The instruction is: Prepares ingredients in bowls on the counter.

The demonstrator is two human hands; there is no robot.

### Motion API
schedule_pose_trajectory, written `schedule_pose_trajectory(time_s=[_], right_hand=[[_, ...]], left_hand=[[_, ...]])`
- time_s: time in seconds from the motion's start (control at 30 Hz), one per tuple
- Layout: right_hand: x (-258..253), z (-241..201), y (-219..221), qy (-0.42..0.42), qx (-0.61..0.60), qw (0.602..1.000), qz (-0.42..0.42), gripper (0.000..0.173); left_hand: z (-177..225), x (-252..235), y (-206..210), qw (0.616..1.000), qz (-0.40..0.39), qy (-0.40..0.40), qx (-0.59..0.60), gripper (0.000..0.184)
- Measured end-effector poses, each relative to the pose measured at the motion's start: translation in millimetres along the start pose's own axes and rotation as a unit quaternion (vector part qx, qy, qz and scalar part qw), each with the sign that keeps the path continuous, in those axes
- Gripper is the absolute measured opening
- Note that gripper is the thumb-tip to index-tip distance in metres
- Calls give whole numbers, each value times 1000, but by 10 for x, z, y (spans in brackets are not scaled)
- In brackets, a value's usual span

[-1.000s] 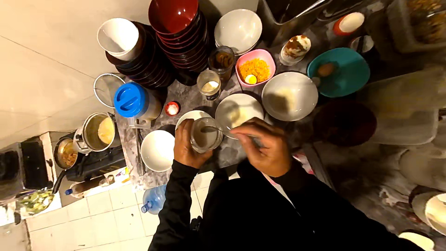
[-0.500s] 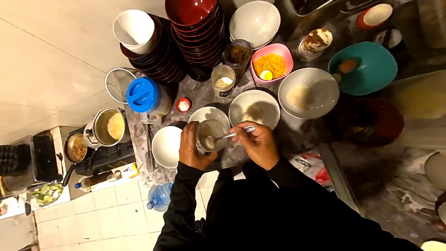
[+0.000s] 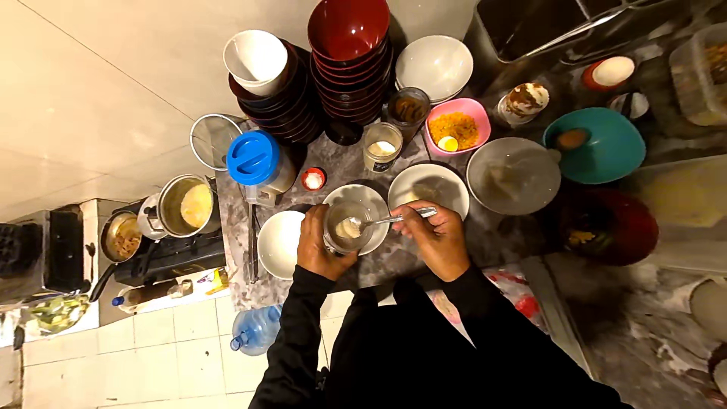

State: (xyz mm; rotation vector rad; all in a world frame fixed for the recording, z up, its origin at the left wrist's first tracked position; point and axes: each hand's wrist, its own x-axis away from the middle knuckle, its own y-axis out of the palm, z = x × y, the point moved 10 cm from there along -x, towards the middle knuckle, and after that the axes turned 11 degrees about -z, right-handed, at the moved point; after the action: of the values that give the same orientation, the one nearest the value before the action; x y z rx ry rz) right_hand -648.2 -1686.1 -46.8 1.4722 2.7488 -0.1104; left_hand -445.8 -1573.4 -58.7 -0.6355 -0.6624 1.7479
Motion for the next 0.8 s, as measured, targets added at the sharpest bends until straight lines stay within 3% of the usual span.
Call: schedule_pose_trajectory(time_s=[0.3, 0.4, 0.53, 0.63, 0.7, 0.8], right_hand=[[-60, -95, -116, -2, -35, 999, 26, 18], [-71, -49, -194, -4, 24, 999, 44, 16], [-31, -120, 73, -104, 191, 976, -9, 21], [75, -531, 222, -200, 139, 970, -2, 18], [67, -688, 508, -215, 137, 965, -58, 16], [13, -556, 949, -206, 191, 949, -145, 18]], left_hand=[[-204, 71, -241, 1000, 20, -23, -4, 105], [-339, 155, -416, 999, 38, -32, -20, 107], [-426, 212, -517, 998, 43, -35, -34, 107], [-388, 215, -525, 998, 36, -21, -36, 105], [-334, 220, -509, 999, 26, -6, -42, 104], [-244, 232, -471, 999, 17, 14, -47, 104]])
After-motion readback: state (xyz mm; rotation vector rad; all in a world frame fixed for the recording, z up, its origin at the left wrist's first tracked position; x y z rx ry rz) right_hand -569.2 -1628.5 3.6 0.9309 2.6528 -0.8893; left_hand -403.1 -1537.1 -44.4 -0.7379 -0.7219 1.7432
